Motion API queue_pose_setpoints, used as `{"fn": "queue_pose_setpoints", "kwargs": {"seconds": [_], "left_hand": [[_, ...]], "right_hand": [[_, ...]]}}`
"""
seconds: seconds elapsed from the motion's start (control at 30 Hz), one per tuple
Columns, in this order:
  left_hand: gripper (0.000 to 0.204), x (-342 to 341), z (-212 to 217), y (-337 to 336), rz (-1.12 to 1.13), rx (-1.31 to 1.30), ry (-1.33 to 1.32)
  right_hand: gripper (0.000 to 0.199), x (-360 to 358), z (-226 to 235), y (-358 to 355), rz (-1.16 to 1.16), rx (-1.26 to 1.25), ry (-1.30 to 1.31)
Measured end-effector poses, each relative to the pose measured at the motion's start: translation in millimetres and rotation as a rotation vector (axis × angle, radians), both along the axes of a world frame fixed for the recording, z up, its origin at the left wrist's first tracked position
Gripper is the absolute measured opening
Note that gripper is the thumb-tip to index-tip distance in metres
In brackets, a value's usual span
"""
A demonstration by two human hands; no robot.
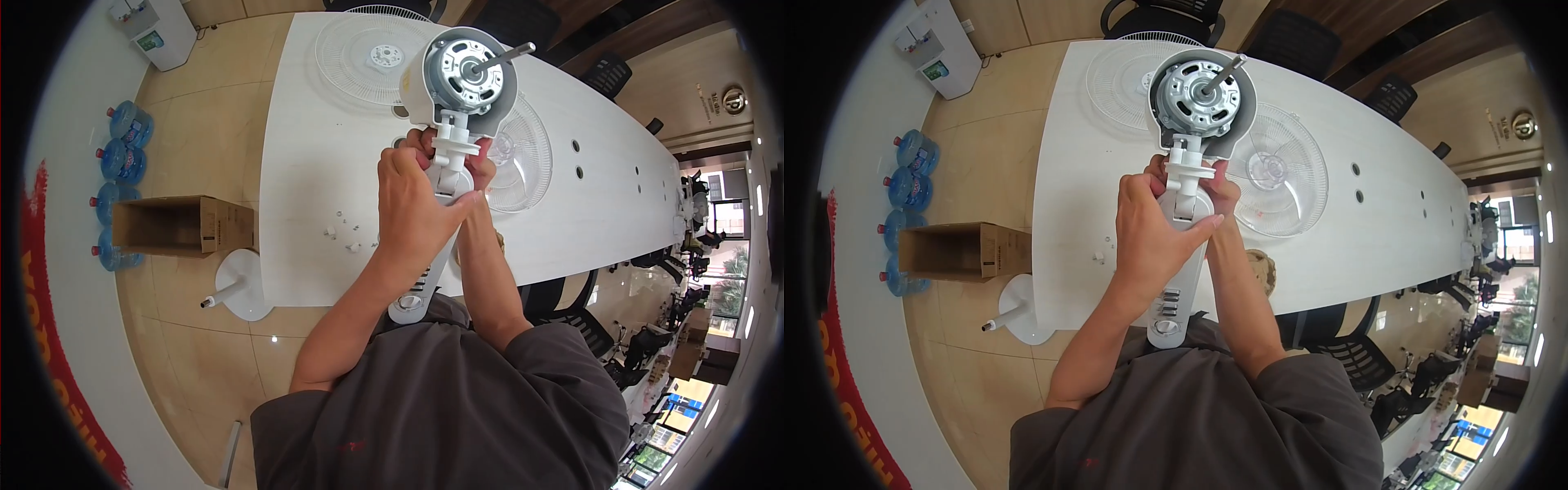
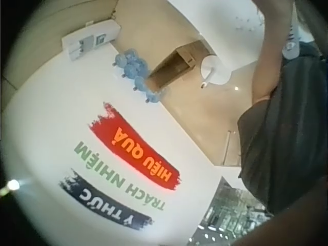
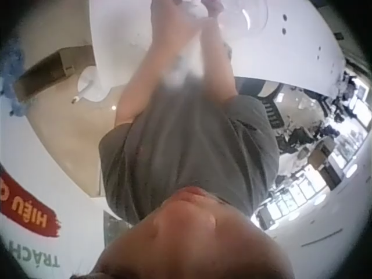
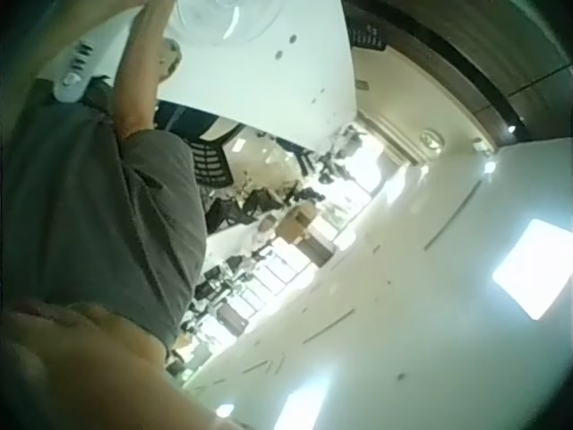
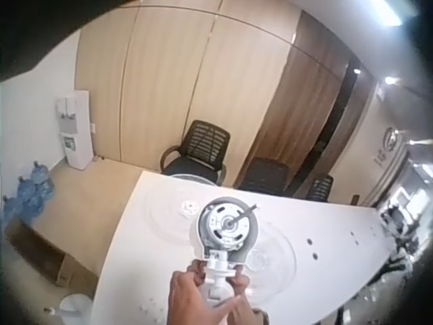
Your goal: Assembling the motor and housing of an electric fan.
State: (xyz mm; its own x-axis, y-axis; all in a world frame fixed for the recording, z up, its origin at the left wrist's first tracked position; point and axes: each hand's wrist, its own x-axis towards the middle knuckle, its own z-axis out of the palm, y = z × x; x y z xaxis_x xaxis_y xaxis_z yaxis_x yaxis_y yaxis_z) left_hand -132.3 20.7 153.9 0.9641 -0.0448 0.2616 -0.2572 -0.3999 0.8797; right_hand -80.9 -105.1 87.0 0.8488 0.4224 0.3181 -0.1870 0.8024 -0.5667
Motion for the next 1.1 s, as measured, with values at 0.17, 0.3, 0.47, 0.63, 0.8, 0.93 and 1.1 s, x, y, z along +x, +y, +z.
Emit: {"fn": "queue_pose_setpoints", "kwargs": {"seconds": [0.17, 0.3, 0.47, 0.63, 0.8, 0.93, 1.1], "left_hand": [[0.073, 9.9, -4.8, 0.7, 0.001, 0.03, 0.034], [0.073, 20.0, -7.0, 1.3, -0.001, 0.014, 0.122], [0.077, 28.1, -12.0, 3.8, 0.004, 0.025, 0.168], [0.079, 32.1, -13.5, 1.4, -0.001, 0.067, 0.2], [0.081, 34.4, -21.0, 4.2, -0.006, 0.073, 0.213], [0.08, 38.4, -23.2, 7.8, -0.016, 0.057, 0.251], [0.074, 31.2, -51.7, 25.6, 0.041, -0.017, 0.225]], "right_hand": [[0.09, 0.4, -3.6, -5.7, -0.095, -0.117, 0.144], [0.082, 12.6, -23.2, -8.8, -0.107, -0.128, 0.135], [0.074, 20.7, -39.9, -15.4, -0.115, -0.118, 0.206], [0.072, 25.7, -41.2, -17.5, -0.095, -0.119, 0.149], [0.08, 17.7, -27.6, -4.9, -0.239, -0.313, 0.243], [0.071, 17.9, -27.3, -2.6, -0.213, -0.227, 0.327], [0.057, 33.6, -18.6, 2.0, -0.25, -0.176, 0.463]]}}
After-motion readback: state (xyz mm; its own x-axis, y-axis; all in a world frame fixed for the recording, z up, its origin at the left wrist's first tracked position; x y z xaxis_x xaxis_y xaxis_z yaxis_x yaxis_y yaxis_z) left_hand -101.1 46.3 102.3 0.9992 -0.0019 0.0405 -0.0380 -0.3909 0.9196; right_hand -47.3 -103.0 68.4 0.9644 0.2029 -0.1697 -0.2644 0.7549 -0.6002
